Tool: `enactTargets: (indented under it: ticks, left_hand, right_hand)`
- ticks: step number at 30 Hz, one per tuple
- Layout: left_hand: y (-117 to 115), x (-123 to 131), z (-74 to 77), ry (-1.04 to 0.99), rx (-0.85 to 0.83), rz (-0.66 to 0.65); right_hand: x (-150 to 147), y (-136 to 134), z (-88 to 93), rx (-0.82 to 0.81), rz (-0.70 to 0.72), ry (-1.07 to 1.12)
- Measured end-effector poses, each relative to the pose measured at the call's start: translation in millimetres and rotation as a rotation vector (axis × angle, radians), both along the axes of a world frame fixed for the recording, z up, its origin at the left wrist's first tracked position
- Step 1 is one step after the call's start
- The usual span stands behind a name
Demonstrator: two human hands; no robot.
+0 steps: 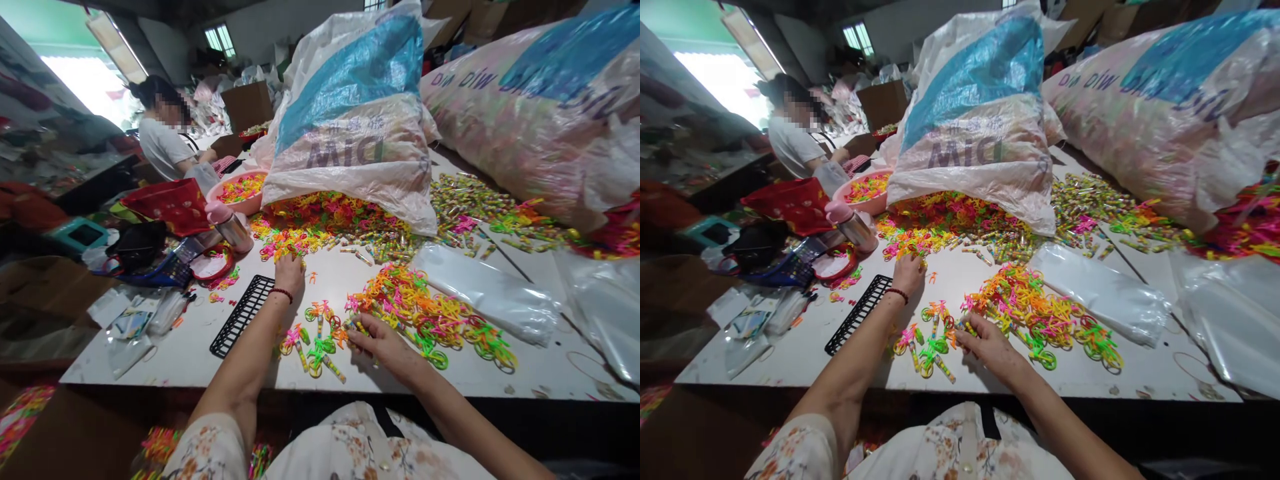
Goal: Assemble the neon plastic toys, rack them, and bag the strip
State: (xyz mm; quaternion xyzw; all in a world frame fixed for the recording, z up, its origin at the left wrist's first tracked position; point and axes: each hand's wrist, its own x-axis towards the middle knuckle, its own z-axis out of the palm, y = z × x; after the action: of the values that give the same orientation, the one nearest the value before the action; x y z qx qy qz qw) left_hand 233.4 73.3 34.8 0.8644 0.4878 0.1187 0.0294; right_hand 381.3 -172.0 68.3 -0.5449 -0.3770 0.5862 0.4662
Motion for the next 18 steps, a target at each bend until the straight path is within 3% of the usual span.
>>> enactTargets:
  ticks: [8,11,15,18]
  left_hand:
    - [11,-3,9.4,0.010,0.025,0.020]
    - [12,-6,7.3,0.016,-0.008,-0.038]
    - [20,-3,3.9,-0.143,-0.197,-0.071]
    - [28,0,6.5,-0.297,-0.243,-0.046]
  right_hand:
    - [11,-8,-8.7,0.008,-0.039,-0.043]
    - [7,-5,-6.4,0.000,-0.028,-0.026]
    - [0,-4,-2.4,-0.013,0.004,-0.021]
    - [1,-8,-2.2,-0.003,-0.018,-0.021]
